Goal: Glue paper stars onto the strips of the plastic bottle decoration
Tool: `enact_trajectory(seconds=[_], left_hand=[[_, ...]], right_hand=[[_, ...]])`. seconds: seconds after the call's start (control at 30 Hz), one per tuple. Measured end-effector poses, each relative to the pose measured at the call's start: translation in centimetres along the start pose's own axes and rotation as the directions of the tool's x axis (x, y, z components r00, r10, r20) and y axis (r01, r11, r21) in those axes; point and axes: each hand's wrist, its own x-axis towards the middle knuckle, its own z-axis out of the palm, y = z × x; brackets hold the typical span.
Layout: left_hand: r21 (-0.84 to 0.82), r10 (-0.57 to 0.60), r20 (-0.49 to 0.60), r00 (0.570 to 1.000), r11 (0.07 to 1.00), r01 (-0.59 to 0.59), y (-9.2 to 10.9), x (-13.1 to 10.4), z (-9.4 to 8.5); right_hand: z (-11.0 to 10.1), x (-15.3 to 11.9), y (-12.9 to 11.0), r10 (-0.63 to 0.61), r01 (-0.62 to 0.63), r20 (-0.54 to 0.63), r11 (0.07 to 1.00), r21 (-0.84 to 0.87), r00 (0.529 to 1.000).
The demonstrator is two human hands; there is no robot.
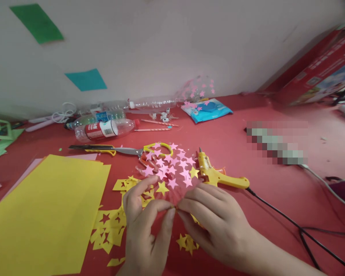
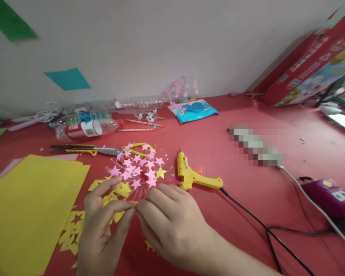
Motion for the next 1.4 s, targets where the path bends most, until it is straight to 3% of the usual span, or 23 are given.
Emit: enact_trajectory(seconds=[0.2,0.73,1.07,1.4], left_hand=[[0.034,-0.040,-0.016,0.999,0.999,0.041,0.4,0.0,0.3],[0.046,0.019,-0.012,1.000,0.999,-0.018,0.5,0.1,0.2],[0.114,0.141,-0.004,0.990,0.984,-0.140,-0.3,0.3,-0.3],[0.236,0.277,-0.042,0.960,0.936,-0.260,-0.9,0.7,-0.8]], right_hand=[[-0.1,0.0,0.0,0.004,-0.004,-0.004,1.000,0.008,1.000],[0.2,0.1,0.1,0.025,-0.025,-0.017,1.000,-0.009,1.000],[-0.2,0.1,0.0,0.039,-0.043,-0.065,0.998,-0.053,0.997],[0.1,0.0,-0.2,-0.066,0.056,-0.066,0.990,-0.132,0.996]])
